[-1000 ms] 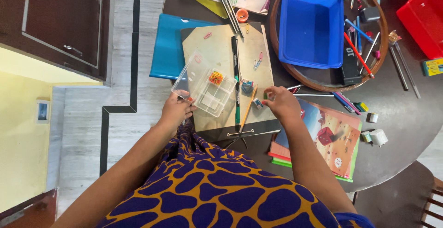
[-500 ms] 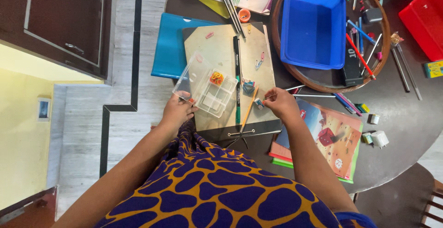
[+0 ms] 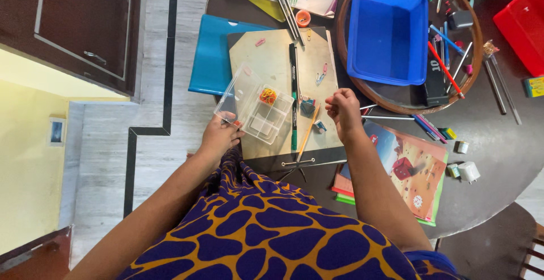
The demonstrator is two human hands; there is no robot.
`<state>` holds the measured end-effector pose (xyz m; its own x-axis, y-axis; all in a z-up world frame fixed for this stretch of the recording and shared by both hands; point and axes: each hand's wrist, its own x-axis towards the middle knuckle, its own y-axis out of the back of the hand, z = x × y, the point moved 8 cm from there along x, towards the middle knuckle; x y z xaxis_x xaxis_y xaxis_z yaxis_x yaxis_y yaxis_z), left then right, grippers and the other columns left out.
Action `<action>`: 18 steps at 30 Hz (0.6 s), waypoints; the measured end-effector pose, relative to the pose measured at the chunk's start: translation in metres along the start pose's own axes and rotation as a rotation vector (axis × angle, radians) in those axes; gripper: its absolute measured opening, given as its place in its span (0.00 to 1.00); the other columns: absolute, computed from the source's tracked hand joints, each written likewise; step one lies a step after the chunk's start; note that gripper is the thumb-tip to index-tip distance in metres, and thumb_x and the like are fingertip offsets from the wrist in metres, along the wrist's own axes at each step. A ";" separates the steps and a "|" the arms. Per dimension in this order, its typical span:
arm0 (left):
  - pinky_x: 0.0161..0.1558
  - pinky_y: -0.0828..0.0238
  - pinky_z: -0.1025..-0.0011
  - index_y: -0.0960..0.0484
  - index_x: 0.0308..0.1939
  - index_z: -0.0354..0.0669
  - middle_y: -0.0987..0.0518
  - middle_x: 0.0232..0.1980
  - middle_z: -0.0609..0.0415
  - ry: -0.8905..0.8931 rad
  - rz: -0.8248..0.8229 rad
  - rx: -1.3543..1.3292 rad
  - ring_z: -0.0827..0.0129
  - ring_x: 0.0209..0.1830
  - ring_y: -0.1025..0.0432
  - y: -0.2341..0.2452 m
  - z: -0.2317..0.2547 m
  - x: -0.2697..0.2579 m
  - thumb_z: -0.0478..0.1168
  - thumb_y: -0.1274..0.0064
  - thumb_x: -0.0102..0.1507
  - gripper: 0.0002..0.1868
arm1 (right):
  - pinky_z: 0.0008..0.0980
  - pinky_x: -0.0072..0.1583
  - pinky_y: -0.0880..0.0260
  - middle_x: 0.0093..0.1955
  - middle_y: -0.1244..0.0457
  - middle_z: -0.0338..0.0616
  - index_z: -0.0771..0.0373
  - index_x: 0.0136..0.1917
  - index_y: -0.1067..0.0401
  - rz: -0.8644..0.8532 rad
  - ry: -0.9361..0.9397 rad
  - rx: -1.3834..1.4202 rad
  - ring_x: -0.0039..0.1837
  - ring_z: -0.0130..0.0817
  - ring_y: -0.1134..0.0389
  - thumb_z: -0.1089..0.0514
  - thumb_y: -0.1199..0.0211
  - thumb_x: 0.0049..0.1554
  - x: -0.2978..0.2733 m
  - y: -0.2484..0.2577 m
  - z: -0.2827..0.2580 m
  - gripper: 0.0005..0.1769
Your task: The person organizes small stationery items on a round table. They pick up rubber bands, paper clips, and other small objects from the table surface and place them into a clear plastic compartment box. The person moves the box across the table to gather items from different areas.
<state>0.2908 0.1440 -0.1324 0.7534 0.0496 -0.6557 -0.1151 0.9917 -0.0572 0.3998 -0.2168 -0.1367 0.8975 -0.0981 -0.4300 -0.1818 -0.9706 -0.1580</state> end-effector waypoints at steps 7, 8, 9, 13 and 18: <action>0.50 0.25 0.65 0.35 0.60 0.48 0.19 0.53 0.51 -0.010 0.006 -0.013 0.65 0.50 0.22 0.001 0.001 -0.003 0.40 0.52 0.69 0.16 | 0.39 0.47 0.30 0.41 0.33 0.51 0.60 0.50 0.19 -0.060 0.518 -1.143 0.41 0.43 0.30 0.51 0.26 0.47 -0.016 -0.059 -0.039 0.19; 0.50 0.25 0.65 0.35 0.60 0.48 0.19 0.53 0.51 -0.009 0.008 -0.013 0.65 0.50 0.22 0.001 0.000 -0.003 0.40 0.52 0.69 0.16 | 0.40 0.48 0.29 0.43 0.32 0.53 0.61 0.47 0.18 -0.052 0.626 -1.171 0.43 0.45 0.30 0.51 0.26 0.47 -0.022 -0.065 -0.045 0.16; 0.51 0.25 0.65 0.35 0.60 0.48 0.20 0.53 0.51 -0.010 0.011 -0.014 0.64 0.51 0.22 0.001 0.001 -0.003 0.39 0.53 0.68 0.16 | 0.40 0.49 0.29 0.42 0.32 0.53 0.61 0.48 0.18 -0.025 0.567 -1.167 0.43 0.45 0.30 0.51 0.27 0.48 -0.019 -0.061 -0.044 0.17; 0.50 0.26 0.65 0.35 0.60 0.48 0.19 0.54 0.51 -0.003 0.010 -0.019 0.64 0.51 0.21 0.000 0.002 -0.003 0.39 0.53 0.68 0.16 | 0.42 0.51 0.30 0.42 0.33 0.53 0.61 0.50 0.18 0.094 0.479 -1.174 0.44 0.46 0.29 0.50 0.27 0.49 -0.017 -0.045 -0.054 0.18; 0.51 0.26 0.65 0.35 0.60 0.48 0.19 0.54 0.51 0.016 0.011 -0.014 0.64 0.51 0.22 -0.001 0.001 -0.006 0.41 0.52 0.69 0.16 | 0.43 0.50 0.31 0.42 0.34 0.51 0.59 0.56 0.21 0.082 0.485 -1.221 0.45 0.46 0.30 0.52 0.25 0.49 -0.031 -0.047 -0.073 0.22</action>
<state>0.2874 0.1429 -0.1277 0.7418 0.0588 -0.6681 -0.1325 0.9894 -0.0601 0.4098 -0.1840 -0.0513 0.9999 0.0140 0.0007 0.0065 -0.5057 0.8627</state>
